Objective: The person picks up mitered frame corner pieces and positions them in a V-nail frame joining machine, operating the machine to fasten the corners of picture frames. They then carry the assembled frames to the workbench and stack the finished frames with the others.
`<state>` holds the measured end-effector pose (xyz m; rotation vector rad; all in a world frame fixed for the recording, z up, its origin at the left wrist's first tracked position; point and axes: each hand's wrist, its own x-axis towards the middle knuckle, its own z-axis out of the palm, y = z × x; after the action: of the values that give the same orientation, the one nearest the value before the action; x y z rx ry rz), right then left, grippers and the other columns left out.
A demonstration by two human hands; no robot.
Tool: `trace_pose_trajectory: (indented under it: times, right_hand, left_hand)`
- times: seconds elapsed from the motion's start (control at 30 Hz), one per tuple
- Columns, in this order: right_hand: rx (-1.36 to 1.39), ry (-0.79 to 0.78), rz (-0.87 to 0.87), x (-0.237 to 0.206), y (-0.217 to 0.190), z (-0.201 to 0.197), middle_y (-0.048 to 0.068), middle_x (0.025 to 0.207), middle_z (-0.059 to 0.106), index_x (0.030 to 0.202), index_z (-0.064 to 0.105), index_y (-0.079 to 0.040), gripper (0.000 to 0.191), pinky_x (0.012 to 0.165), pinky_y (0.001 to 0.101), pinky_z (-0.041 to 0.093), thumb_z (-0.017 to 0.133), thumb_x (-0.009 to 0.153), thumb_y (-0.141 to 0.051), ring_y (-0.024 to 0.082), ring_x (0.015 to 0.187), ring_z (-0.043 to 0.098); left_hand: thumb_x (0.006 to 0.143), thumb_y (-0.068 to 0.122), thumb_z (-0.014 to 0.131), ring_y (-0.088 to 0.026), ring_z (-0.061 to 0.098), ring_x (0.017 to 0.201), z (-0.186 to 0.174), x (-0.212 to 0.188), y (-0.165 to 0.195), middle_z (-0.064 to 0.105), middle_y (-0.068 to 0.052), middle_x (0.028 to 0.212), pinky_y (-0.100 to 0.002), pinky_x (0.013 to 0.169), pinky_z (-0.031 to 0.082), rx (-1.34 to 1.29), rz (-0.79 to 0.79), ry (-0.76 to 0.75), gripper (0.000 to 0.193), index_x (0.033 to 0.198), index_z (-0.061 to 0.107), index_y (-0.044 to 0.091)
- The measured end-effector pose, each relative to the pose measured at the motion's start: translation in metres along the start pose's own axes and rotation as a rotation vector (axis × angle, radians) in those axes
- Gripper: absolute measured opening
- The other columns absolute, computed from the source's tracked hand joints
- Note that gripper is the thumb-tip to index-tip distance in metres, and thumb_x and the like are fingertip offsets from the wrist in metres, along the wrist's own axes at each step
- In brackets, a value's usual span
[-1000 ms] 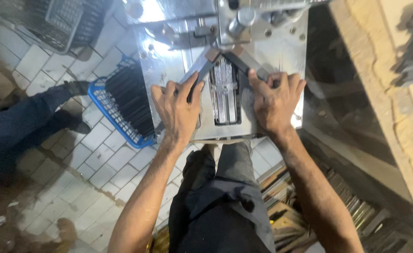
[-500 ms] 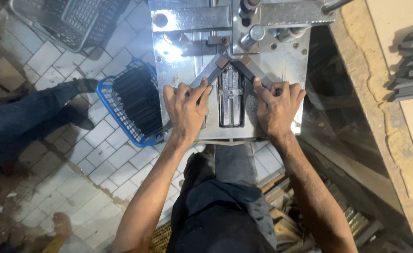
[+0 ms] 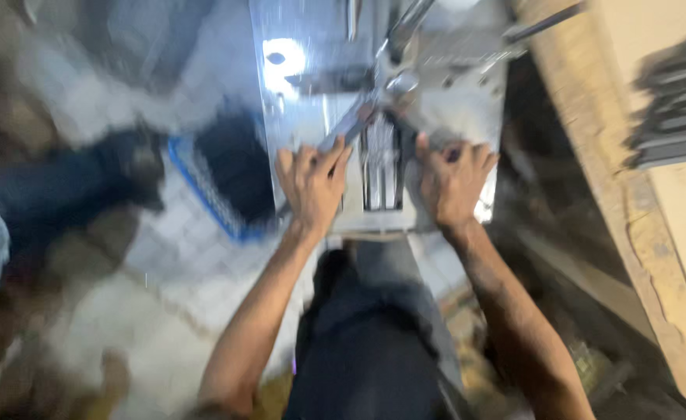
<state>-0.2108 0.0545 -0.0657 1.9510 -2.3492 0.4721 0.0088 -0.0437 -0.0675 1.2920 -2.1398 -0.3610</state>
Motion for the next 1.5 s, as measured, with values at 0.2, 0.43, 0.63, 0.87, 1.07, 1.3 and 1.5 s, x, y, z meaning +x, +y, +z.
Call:
trace_pose_trajectory:
  times: [0.2,0.43,0.63,0.87,1.07,1.3,1.5]
  right_hand:
    - [0.117,0.21,0.046,-0.003,-0.01,-0.009,0.018,0.122,0.057,0.128,0.071,-0.019,0.036,0.103,0.0502,0.031,0.078,0.093,-0.021,0.039,0.114,0.046]
    - [0.236,0.368,-0.062,-0.073,-0.04,-0.106,0.014,0.122,0.07,0.123,0.066,-0.001,0.035,0.09,0.0418,0.053,0.08,0.09,-0.004,0.032,0.106,0.066]
    - [0.169,0.528,-0.118,-0.11,-0.046,-0.201,0.02,0.103,0.074,0.115,0.067,0.005,0.028,0.065,0.0375,0.052,0.079,0.09,0.002,0.03,0.074,0.068]
    - [0.135,0.627,-0.077,-0.114,-0.01,-0.253,0.02,0.105,0.074,0.118,0.065,0.007,0.021,0.071,0.0364,0.056,0.073,0.104,-0.006,0.03,0.085,0.073]
    - [0.115,0.637,-0.048,-0.114,0.046,-0.272,0.019,0.105,0.075,0.118,0.066,0.006,0.021,0.072,0.0359,0.056,0.073,0.105,-0.008,0.029,0.088,0.074]
    - [0.153,0.632,-0.014,-0.1,0.118,-0.287,0.019,0.106,0.074,0.119,0.067,0.006,0.02,0.072,0.0366,0.055,0.076,0.104,-0.004,0.029,0.087,0.073]
    - [0.192,0.589,-0.078,-0.09,0.156,-0.291,0.017,0.104,0.074,0.116,0.067,0.003,0.02,0.067,0.0358,0.052,0.078,0.099,0.003,0.026,0.079,0.068]
  left_hand:
    - [0.094,0.027,0.076,-0.031,0.046,0.109,-0.009,-0.014,0.022,0.058,-0.012,0.116,-0.047,0.089,0.039,0.223,0.08,0.081,0.03,0.122,0.072,0.015]
    - [0.1,0.019,0.074,-0.029,0.068,0.093,-0.096,-0.074,0.092,0.075,-0.01,0.103,-0.046,0.084,0.051,0.09,0.125,0.031,0.029,0.124,0.069,0.005]
    - [0.098,0.01,0.077,-0.027,0.073,0.079,-0.175,-0.078,0.148,0.074,-0.015,0.107,-0.036,0.067,0.056,-0.099,0.336,0.136,0.033,0.125,0.062,-0.001]
    - [0.097,0.008,0.078,-0.027,0.074,0.079,-0.178,-0.049,0.214,0.074,-0.016,0.106,-0.035,0.066,0.056,-0.169,0.426,0.116,0.038,0.129,0.059,-0.003]
    - [0.1,0.009,0.077,-0.028,0.076,0.085,-0.151,-0.03,0.266,0.074,-0.017,0.108,-0.035,0.071,0.059,-0.198,0.432,0.071,0.035,0.127,0.058,-0.001]
    - [0.096,0.009,0.08,-0.026,0.075,0.086,-0.121,0.01,0.331,0.075,-0.012,0.107,-0.036,0.069,0.054,-0.188,0.365,-0.016,0.033,0.123,0.062,0.001]
    - [0.1,0.012,0.074,-0.026,0.07,0.108,-0.115,0.053,0.373,0.073,-0.01,0.122,-0.039,0.093,0.054,-0.413,0.238,-0.258,0.034,0.133,0.065,0.007]
